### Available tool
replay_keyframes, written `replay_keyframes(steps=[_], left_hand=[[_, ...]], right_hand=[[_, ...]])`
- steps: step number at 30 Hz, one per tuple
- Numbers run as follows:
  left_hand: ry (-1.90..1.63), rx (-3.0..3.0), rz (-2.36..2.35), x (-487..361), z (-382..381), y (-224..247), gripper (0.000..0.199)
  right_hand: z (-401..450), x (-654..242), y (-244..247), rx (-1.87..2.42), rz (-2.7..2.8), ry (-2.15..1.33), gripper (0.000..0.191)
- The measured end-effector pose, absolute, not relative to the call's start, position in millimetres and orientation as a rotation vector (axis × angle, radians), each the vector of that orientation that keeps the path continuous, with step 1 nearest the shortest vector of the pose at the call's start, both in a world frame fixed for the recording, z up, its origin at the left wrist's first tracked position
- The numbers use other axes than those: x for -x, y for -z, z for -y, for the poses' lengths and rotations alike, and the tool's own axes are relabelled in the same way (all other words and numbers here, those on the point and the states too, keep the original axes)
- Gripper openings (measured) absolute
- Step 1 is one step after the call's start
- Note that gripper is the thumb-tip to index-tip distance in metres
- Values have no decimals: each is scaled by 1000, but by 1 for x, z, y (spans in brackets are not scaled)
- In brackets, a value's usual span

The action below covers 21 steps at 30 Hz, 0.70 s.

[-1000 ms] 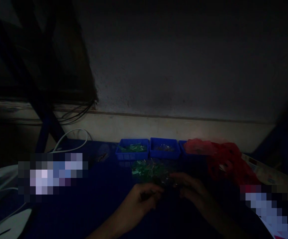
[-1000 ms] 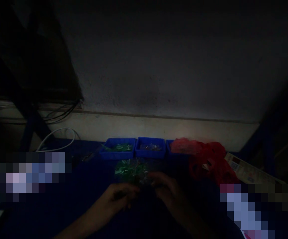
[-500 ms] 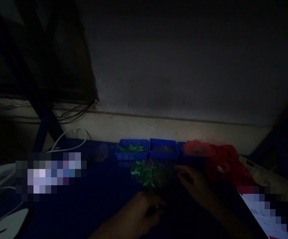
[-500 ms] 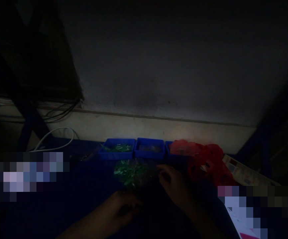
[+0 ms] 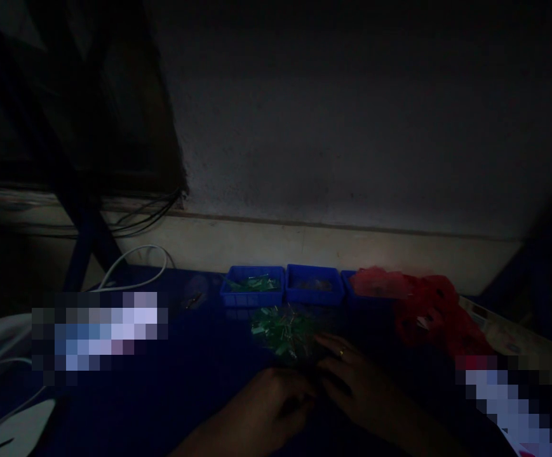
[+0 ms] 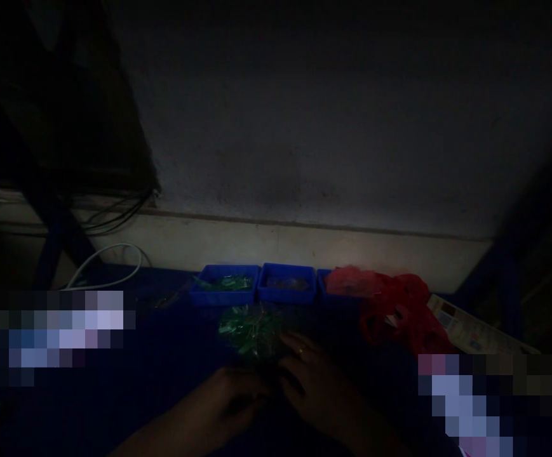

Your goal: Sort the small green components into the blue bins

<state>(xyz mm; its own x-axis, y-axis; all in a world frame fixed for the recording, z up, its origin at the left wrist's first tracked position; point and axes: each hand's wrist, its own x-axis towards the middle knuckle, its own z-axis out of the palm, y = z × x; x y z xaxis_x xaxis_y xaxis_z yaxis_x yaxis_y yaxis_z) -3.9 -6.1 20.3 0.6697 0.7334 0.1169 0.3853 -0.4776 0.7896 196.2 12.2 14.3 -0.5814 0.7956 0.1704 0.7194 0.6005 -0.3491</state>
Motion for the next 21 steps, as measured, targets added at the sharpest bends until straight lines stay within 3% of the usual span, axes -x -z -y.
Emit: replay_keyframes(steps=[8,21], left_hand=[[-557,-2136,-874,5,6,-23,25],[-522,-2175,-902,6,6,-22,24]], right_hand=[[-17,-200,-8,1196,2422,-260,42],[-19,-203,-22,1173,1867,-479,19]])
